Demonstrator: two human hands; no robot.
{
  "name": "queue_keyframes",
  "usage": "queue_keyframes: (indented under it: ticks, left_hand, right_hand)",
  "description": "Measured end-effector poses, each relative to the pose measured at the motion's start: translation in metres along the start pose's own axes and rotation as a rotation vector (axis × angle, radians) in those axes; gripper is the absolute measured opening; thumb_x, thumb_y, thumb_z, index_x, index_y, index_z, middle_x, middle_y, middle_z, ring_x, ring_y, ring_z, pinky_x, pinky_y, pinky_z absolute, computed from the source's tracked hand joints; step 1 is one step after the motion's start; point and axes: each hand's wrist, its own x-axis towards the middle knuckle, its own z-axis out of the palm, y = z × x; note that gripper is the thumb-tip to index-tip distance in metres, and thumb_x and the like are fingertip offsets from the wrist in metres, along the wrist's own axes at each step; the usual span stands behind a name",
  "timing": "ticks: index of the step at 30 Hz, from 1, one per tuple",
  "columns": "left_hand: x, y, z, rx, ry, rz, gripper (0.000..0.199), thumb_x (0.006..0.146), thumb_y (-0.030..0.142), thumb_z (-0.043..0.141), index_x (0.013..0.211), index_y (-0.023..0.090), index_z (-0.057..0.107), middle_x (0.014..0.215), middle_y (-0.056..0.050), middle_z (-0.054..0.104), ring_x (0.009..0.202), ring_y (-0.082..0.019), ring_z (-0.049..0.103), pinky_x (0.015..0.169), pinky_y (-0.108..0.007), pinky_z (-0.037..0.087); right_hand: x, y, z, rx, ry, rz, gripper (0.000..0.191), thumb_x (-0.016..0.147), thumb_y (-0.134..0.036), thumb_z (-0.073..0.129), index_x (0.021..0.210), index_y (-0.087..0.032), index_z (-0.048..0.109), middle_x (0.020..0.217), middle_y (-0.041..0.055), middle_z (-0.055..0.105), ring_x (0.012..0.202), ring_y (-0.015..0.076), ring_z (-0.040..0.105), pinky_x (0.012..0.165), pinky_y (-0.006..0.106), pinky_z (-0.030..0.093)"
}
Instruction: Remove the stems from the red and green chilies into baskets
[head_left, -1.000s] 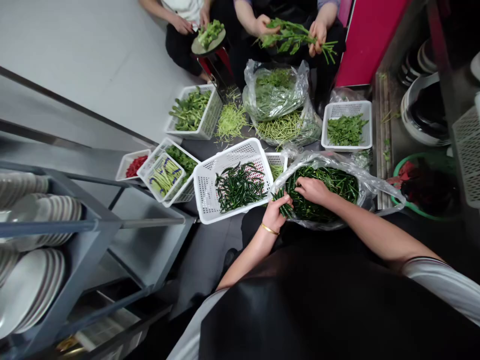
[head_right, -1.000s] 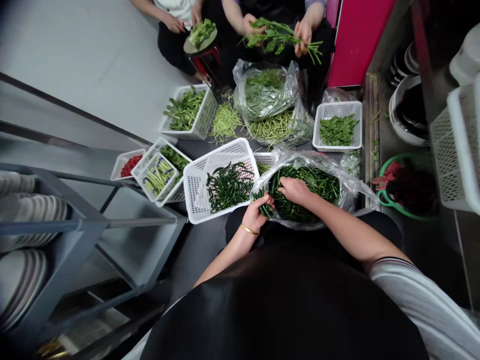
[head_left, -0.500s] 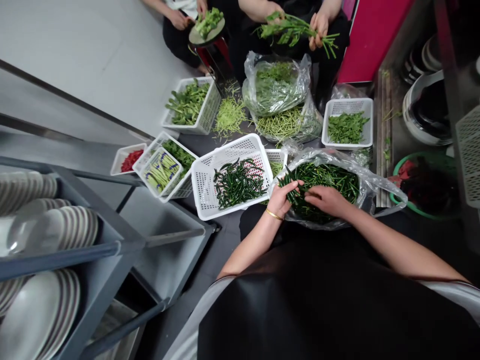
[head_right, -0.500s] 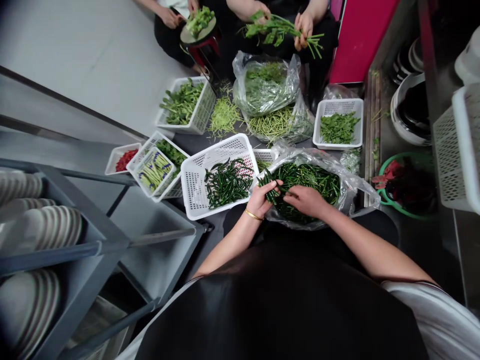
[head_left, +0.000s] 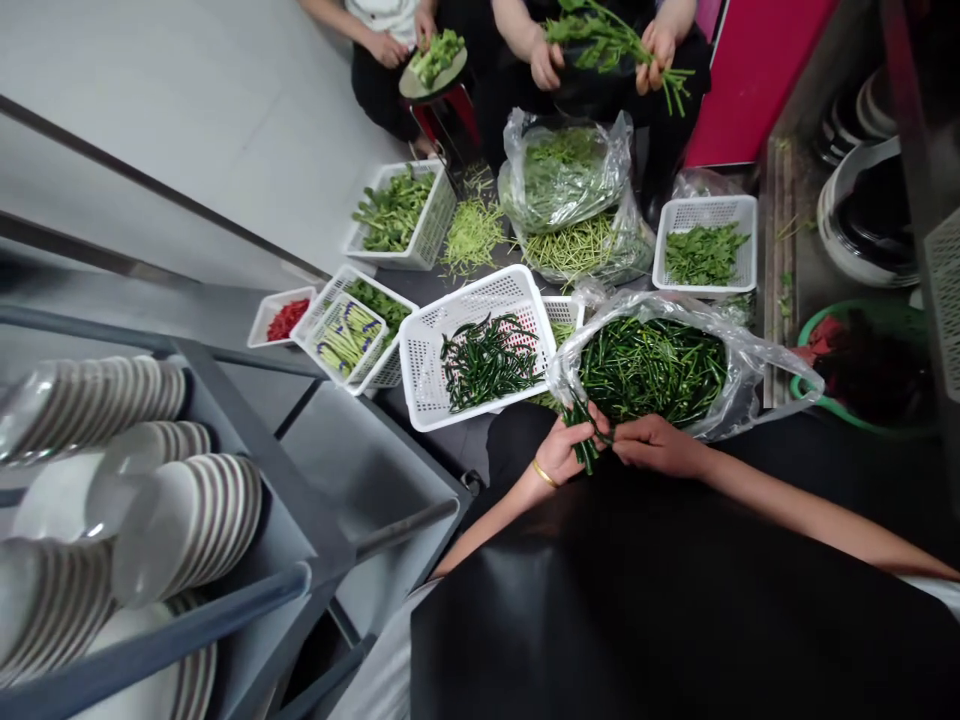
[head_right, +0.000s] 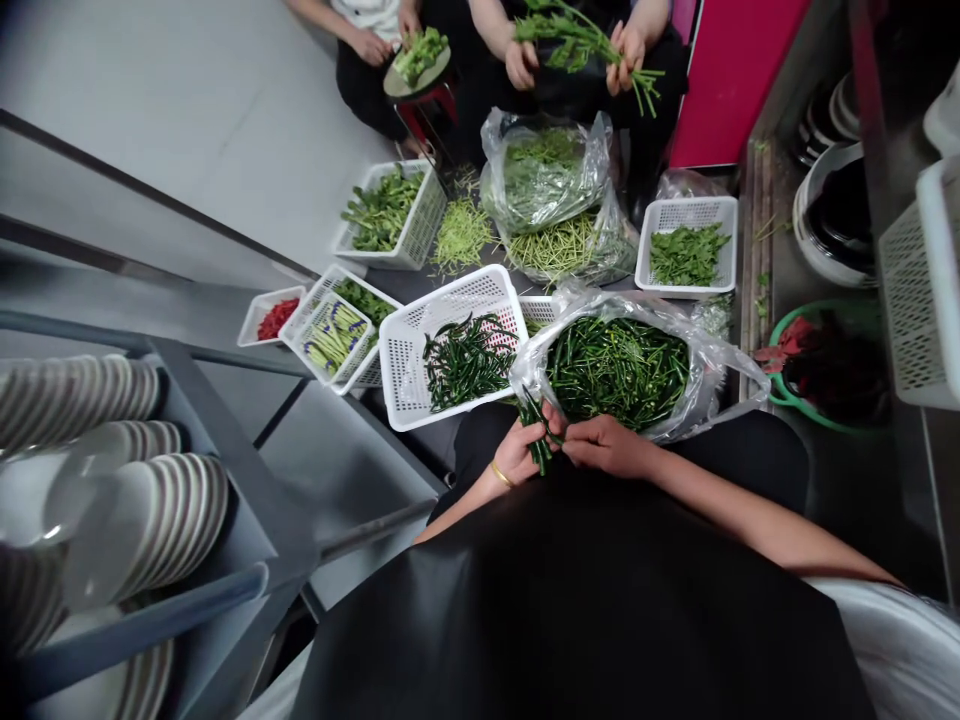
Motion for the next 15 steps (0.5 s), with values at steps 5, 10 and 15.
queue_keyframes:
  ticks: [5, 10, 15]
  left_hand:
    - [0.0, 0.001, 0.005, -0.027, -0.173, -0.047, 0.048, 0.051, 0.039, 0.087, 0.074, 0.018, 0.05, 0.062, 0.003, 0.051, 0.056, -0.01, 0.048, 0.054, -0.025, 0.038]
    - [0.02, 0.005, 0.014, -0.026, 0.103, 0.155, 0.04, 0.059, 0.033, 0.084, 0.083, 0.018, 0.057, 0.077, 0.001, 0.062, 0.059, -0.007, 0.049, 0.061, -0.024, 0.041]
    - [0.026, 0.011, 0.025, 0.284, 0.257, 0.335, 0.034, 0.063, 0.036, 0.084, 0.081, 0.018, 0.063, 0.083, -0.003, 0.067, 0.071, -0.013, 0.057, 0.073, -0.028, 0.046]
  right_hand:
    - [0.002, -0.022, -0.021, 0.084, -0.291, -0.067, 0.044, 0.094, -0.047, 0.046, 0.062, -0.017, 0.053, 0.057, -0.0027, 0.05, 0.054, 0.0086, 0.045, 0.056, 0.022, 0.034]
    - [0.009, -0.005, -0.029, -0.179, 0.093, 0.135, 0.044, 0.095, -0.048, 0.039, 0.065, -0.019, 0.052, 0.057, -0.0037, 0.048, 0.054, 0.0095, 0.042, 0.056, 0.023, 0.032]
    - [0.009, 0.02, -0.022, -0.561, 0.371, 0.168, 0.041, 0.096, -0.037, 0.035, 0.059, -0.021, 0.046, 0.056, 0.0004, 0.051, 0.056, 0.0125, 0.047, 0.059, 0.025, 0.034]
